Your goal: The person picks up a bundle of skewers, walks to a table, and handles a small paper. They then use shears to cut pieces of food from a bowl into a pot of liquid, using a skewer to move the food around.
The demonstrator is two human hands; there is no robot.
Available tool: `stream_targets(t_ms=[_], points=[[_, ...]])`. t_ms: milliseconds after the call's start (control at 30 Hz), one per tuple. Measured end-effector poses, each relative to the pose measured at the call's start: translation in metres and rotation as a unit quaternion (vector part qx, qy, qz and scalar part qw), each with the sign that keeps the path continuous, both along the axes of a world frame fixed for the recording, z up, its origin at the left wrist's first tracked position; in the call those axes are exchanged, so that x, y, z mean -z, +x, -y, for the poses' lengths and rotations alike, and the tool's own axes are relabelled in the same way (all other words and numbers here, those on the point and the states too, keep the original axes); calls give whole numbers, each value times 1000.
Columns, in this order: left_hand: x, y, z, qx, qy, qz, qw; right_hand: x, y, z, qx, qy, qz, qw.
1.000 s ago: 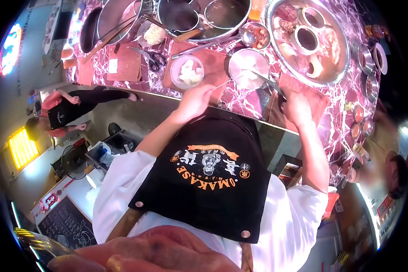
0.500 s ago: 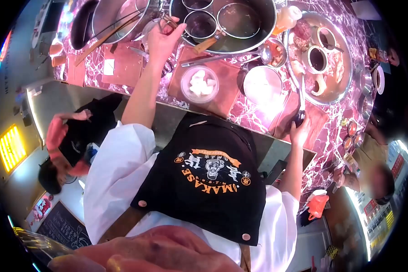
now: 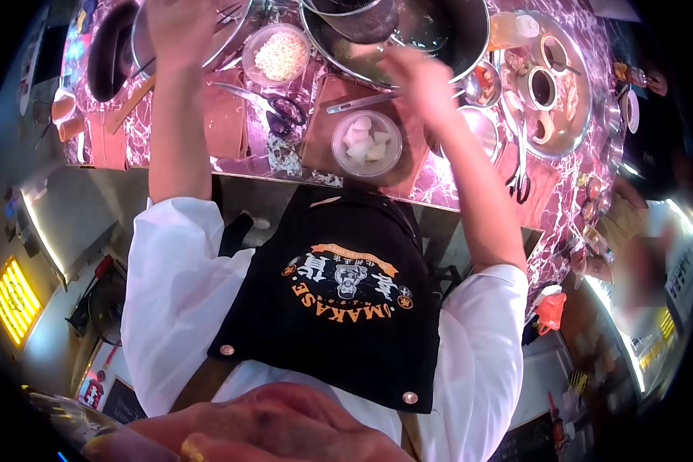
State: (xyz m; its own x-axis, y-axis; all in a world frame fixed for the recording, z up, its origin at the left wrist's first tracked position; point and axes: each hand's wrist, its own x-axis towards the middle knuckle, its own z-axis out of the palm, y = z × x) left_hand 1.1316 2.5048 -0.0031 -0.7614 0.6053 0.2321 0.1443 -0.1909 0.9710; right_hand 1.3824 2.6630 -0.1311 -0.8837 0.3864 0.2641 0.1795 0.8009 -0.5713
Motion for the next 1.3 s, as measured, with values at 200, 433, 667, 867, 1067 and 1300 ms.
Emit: stream_targets(t_ms=[200,433,667,867,1067,1300], points=[[8,-8,32,-84,21,4,996,-19,1,-89,281,-453,-66,843],[18,-1,52,-162,-2,-46,986,-58,0,-73,-22,9,89,996],[10,6,59,-174,32,17,984,-41,19,-75,-101,-51,95,989],[1,17,50,-217,24,25,976,-79,51,-108,-92,-176,153,968],[-2,32,47,-212,8,0,977,-104,28,-115,-64,-34,153,986],[-8,46,31,-245,-19,-26,969,-24,-3,-98,-107,9,-31,994]])
